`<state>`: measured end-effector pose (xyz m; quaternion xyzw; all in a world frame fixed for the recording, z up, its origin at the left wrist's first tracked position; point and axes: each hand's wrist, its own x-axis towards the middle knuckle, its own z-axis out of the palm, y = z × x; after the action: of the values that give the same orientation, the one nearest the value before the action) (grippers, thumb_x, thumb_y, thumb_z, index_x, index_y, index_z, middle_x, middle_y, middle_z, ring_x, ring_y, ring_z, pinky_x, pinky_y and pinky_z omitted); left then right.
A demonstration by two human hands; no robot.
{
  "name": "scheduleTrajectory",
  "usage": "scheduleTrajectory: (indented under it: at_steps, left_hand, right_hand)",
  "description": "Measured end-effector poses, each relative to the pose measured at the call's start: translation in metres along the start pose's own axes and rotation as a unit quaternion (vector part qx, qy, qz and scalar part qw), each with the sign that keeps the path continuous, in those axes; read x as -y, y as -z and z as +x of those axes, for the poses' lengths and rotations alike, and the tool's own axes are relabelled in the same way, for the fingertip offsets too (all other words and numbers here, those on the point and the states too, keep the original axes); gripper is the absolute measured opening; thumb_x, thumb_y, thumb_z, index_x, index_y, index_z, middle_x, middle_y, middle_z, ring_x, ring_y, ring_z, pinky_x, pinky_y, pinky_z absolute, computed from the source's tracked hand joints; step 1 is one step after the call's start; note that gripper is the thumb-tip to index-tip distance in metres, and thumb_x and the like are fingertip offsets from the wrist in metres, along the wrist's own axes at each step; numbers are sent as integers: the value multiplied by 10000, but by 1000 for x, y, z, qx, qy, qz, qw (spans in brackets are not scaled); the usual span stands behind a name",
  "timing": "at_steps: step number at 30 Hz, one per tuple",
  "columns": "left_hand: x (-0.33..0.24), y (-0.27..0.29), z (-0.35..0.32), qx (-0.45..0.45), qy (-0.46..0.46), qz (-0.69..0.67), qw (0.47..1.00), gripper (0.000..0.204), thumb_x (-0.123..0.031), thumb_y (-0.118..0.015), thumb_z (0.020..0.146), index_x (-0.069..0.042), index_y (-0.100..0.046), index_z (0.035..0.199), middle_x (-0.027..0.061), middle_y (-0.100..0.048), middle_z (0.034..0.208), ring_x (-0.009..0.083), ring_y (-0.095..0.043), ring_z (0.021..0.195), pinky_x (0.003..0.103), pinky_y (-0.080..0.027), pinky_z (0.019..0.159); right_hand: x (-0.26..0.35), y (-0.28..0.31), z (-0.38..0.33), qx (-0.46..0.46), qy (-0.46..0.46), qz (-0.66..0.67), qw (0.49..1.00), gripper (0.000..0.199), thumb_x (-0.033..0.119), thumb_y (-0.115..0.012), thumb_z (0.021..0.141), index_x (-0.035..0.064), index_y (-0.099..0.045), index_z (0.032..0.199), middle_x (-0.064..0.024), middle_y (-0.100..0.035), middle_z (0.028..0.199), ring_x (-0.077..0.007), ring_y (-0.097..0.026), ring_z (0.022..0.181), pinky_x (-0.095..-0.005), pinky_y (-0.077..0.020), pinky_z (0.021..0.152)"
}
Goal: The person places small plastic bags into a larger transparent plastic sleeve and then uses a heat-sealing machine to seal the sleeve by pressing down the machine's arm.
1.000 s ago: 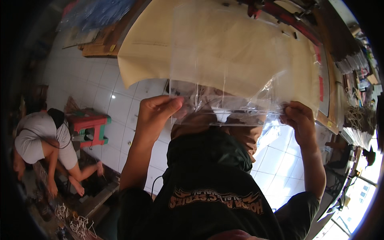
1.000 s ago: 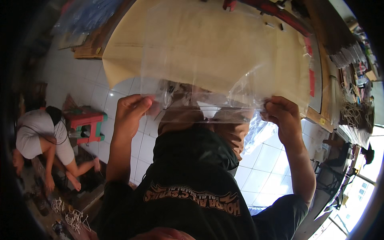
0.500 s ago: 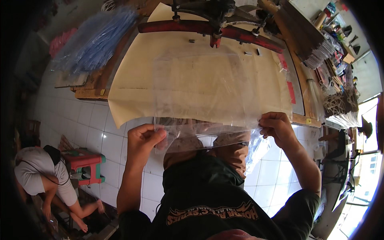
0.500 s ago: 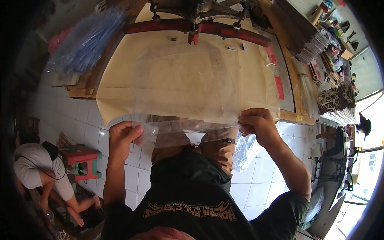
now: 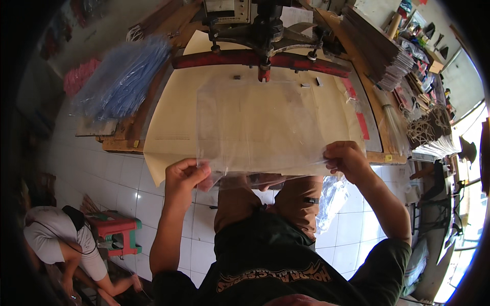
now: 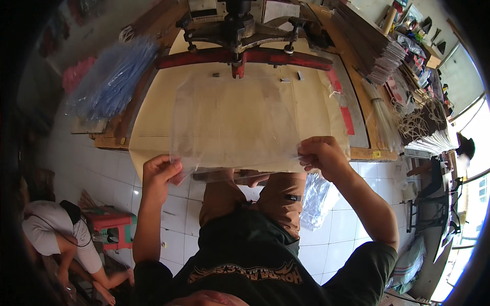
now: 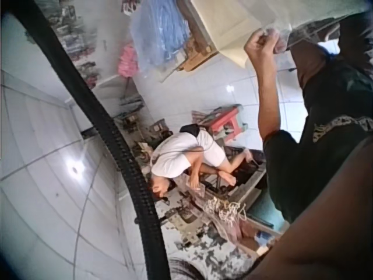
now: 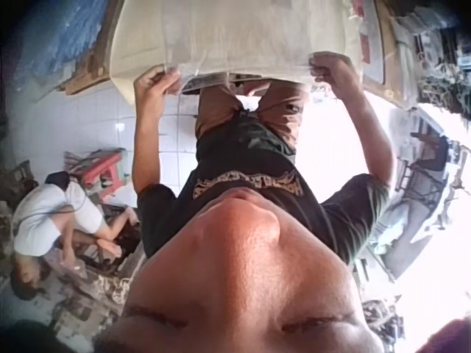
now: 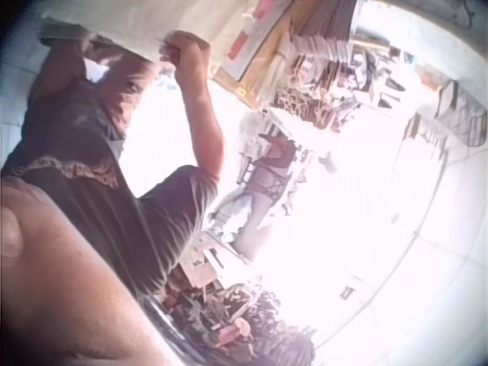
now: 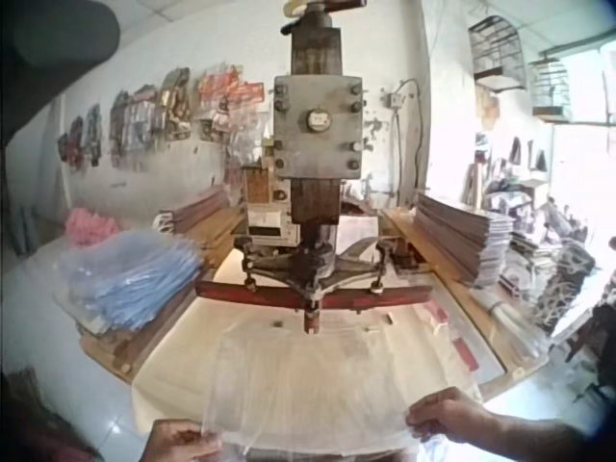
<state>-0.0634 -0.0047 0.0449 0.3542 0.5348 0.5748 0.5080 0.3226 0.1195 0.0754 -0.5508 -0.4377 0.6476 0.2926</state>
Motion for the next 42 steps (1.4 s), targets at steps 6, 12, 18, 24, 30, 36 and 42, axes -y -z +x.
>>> scheduleTrajectory:
  at_steps: [6,12,18,24,30,36,42]
  left_hand:
    - [-5,-6,9,10,-20,2,1000,327,-59,-700,877,63,-663,1178,42,-615,679,110,-620,591,253,-523,550]
    - [-21,-14,58,0,-18,52,998,460,-75,-698,877,65,-600,1303,33,-610,716,116,-621,632,244,-515,586]
    - [-40,-11,129,20,7,65,998,534,-126,-727,879,52,-556,1353,59,-668,820,148,-664,698,242,-534,604]
    - [-43,-27,197,53,48,82,994,577,-140,-705,926,20,-478,1433,56,-679,970,145,-669,765,244,-552,658]
    - [-35,-24,249,72,54,72,993,552,-139,-711,919,-2,-510,1414,83,-688,1043,175,-686,850,276,-588,716]
    - [-40,-37,267,88,88,64,990,522,-103,-706,905,9,-511,1376,103,-661,1079,206,-679,870,296,-578,726]
    - [-36,-34,262,92,55,61,992,366,-38,-696,879,48,-598,1220,60,-648,823,134,-620,667,300,-543,631]
  right_hand:
    - [3,0,11,16,24,21,999,220,71,-658,844,-75,-653,1008,-127,-665,837,-202,-660,670,-313,-557,579]
    - [25,-4,45,-32,53,37,997,216,98,-661,846,-21,-661,1026,-101,-669,892,-179,-648,716,-287,-548,601]
    - [46,2,116,-43,48,37,997,196,105,-685,840,-26,-694,985,-112,-683,913,-199,-665,758,-331,-588,663]
    - [67,19,173,-67,52,23,996,142,80,-690,843,-8,-695,955,-103,-688,902,-195,-667,708,-317,-581,606]
    - [66,18,196,-112,150,11,982,136,80,-679,838,-8,-692,941,-104,-686,792,-189,-655,615,-316,-564,531]
    - [59,26,184,-132,189,1,973,162,44,-658,829,2,-725,970,-84,-693,778,-154,-615,574,-285,-501,514]
    - [66,16,165,-122,170,-39,977,179,64,-699,831,-11,-730,990,-62,-708,799,-120,-590,603,-267,-464,540]
